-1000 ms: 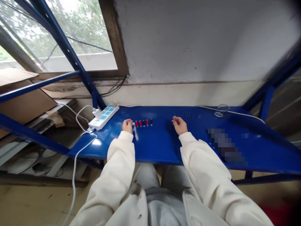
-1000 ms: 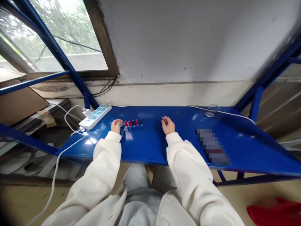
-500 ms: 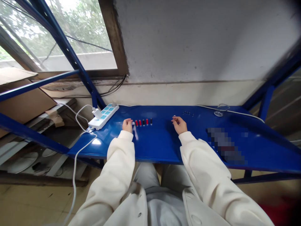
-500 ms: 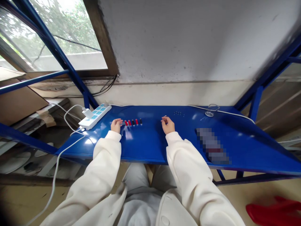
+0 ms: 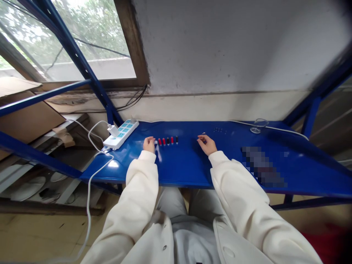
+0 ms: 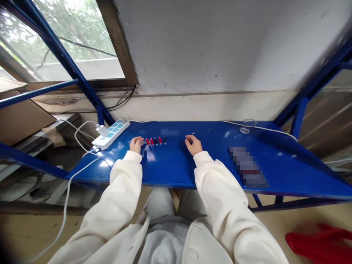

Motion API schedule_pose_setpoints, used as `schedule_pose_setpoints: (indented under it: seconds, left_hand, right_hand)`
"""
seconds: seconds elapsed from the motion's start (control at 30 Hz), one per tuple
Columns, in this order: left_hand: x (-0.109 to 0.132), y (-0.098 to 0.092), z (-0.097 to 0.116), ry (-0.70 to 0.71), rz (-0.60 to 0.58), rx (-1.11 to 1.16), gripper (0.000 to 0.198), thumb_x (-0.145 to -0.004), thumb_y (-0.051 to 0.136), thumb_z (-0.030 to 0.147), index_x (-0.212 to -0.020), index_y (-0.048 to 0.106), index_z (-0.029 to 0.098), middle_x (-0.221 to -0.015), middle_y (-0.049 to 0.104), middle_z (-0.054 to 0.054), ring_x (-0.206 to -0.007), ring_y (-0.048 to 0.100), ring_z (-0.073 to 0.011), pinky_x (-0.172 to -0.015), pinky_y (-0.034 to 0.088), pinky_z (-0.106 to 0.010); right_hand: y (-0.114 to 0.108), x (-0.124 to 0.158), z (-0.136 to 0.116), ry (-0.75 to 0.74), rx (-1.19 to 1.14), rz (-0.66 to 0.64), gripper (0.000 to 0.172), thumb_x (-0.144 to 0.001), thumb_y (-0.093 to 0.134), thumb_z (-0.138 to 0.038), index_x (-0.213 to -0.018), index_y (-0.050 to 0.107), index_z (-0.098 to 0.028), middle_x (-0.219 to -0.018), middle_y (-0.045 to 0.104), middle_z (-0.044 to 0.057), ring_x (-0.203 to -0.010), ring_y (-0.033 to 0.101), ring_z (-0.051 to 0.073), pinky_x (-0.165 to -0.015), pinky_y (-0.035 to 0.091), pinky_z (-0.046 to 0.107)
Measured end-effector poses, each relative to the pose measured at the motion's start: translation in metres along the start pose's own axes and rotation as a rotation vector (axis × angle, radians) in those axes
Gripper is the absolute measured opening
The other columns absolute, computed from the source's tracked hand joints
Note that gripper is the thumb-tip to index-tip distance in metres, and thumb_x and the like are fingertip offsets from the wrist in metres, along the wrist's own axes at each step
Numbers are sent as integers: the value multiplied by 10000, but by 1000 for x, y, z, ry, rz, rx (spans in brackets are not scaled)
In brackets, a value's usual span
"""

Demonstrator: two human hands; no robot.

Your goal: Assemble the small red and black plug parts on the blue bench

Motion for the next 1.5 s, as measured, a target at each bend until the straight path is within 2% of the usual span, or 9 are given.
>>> schedule_pose_setpoints:
  seconds: [0.2,0.3,0.5,0.83,1.03,1.13,1.27,1.37,1.5]
  left_hand:
    - [-3,0,-4,0,-3,12,197,-608,471,225,-783,542,166,-786,618,-41,-765,585,-156,-691,459,-285]
    - [-4,1,-5,7,-8,11,188,-625,455,216,-789,536,171,-796,622,-40,-776,589,-152,-712,463,-291]
    - [-1,-2,-2,29,18,1,177,-647,437,223,-796,522,177,-793,625,-35,-775,596,-145,-711,467,-281]
    - [7,-17,22,88,187,133,167,-679,375,133,-814,468,163,-797,599,-41,-796,584,-128,-745,451,-271]
    - [38,-25,70,397,257,117,140,-749,378,133,-861,454,170,-871,565,-38,-874,553,-116,-837,419,-267]
    - [69,-15,97,559,187,114,125,-794,408,190,-897,476,171,-877,557,-35,-854,545,-118,-830,418,-266]
    - [106,28,120,652,-137,72,232,-804,476,281,-998,535,171,-821,557,-36,-725,539,-112,-739,439,-237]
    - [124,65,123,652,-346,14,359,-769,546,317,-1108,544,198,-785,570,-26,-676,528,-114,-743,442,-243]
    - [137,98,113,712,-477,-35,338,-763,562,318,-1089,581,232,-881,610,-50,-839,566,-165,-854,418,-281]
  right_hand:
    - [44,11,-31,-133,77,-283,291,-725,547,-341,-963,596,-182,-794,636,33,-681,555,136,-738,458,308]
    - [63,12,-38,-141,259,-334,311,-720,570,-350,-988,598,-195,-877,631,45,-750,544,162,-743,430,334]
    - [85,6,-40,-55,484,-330,339,-709,582,-411,-983,605,-212,-1048,563,78,-981,477,247,-793,364,401]
    - [98,-4,-38,41,494,-273,288,-701,583,-424,-910,623,-230,-993,572,55,-975,467,243,-785,328,394]
    - [100,-4,-41,36,483,-237,193,-712,570,-385,-813,628,-232,-949,596,44,-957,480,239,-763,318,380]
    - [92,-4,-41,58,417,-207,159,-714,558,-363,-770,601,-221,-894,622,19,-892,520,214,-754,316,361]
    - [63,-2,-56,-16,322,-138,128,-724,535,-333,-768,559,-215,-777,636,-13,-718,555,155,-726,315,311]
    - [37,4,-76,-154,388,-64,119,-740,518,-326,-758,544,-211,-733,630,-5,-709,553,162,-737,292,306]
    - [17,16,-85,-240,539,10,125,-778,470,-297,-758,538,-194,-706,613,30,-720,540,178,-764,259,323]
Point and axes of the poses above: each hand's wrist, its own x-axis away from the middle knuckle, its own y-axis out of the palm, z = x × y, the point moved 8 cm from there along -x, towards the middle knuckle
